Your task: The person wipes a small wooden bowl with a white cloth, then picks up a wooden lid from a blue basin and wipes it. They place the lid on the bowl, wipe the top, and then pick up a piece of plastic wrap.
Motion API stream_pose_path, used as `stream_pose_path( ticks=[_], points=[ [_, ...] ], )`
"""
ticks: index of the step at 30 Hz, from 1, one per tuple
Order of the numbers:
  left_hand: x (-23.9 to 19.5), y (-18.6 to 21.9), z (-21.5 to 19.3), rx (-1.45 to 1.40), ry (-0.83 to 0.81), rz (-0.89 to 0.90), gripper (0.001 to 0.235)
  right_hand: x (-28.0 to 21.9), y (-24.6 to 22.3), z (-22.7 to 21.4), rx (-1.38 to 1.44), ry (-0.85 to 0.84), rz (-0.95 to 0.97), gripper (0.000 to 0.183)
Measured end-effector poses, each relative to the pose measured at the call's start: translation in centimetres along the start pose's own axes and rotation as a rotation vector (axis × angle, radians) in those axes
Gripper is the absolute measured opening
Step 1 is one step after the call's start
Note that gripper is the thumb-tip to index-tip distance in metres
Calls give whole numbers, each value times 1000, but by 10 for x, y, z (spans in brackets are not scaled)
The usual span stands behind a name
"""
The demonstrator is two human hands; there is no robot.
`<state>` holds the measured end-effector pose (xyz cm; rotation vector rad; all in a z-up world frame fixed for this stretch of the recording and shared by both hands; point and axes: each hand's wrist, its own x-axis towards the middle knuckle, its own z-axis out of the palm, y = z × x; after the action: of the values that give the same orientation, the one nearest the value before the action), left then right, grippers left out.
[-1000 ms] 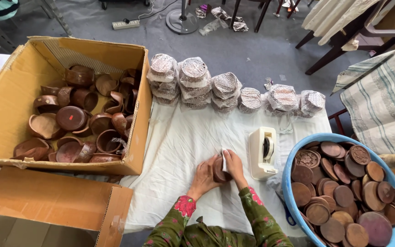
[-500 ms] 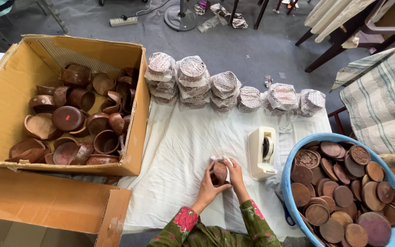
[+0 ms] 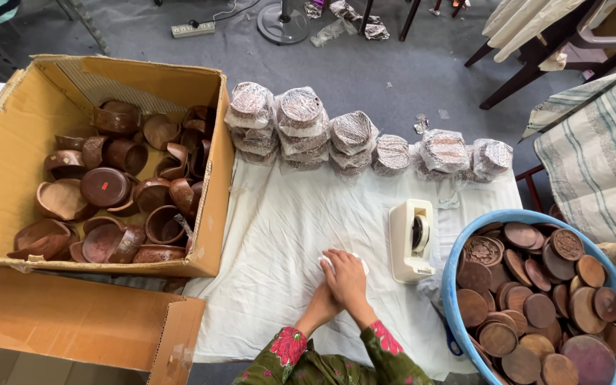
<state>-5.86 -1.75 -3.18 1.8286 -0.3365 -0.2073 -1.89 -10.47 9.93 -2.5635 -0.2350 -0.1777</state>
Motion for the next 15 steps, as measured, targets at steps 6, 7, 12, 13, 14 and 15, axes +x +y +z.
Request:
stream_pose_path(
  ticks=[6,7,12,13,14,15],
  points=[
    [-8,40,-15,118,190,270,69,39,68,41,110,-479,443,53],
    [-9,39,-15,118,187,270,69,39,70,43,111,-479,446,53],
    [-12,34,-17,-39,52,56,49,32,46,32,61,-476,472,53],
    [-8,37,-21,-37,58,57,49,27,35,26,61,-476,465,53],
    [-8,39,-22,-77,4,-31,48,18,24,19,39,-395,421,49],
    [-8,42,-23,-116,-52,-119,48,9,14,13,18,-314,376,45]
  ],
)
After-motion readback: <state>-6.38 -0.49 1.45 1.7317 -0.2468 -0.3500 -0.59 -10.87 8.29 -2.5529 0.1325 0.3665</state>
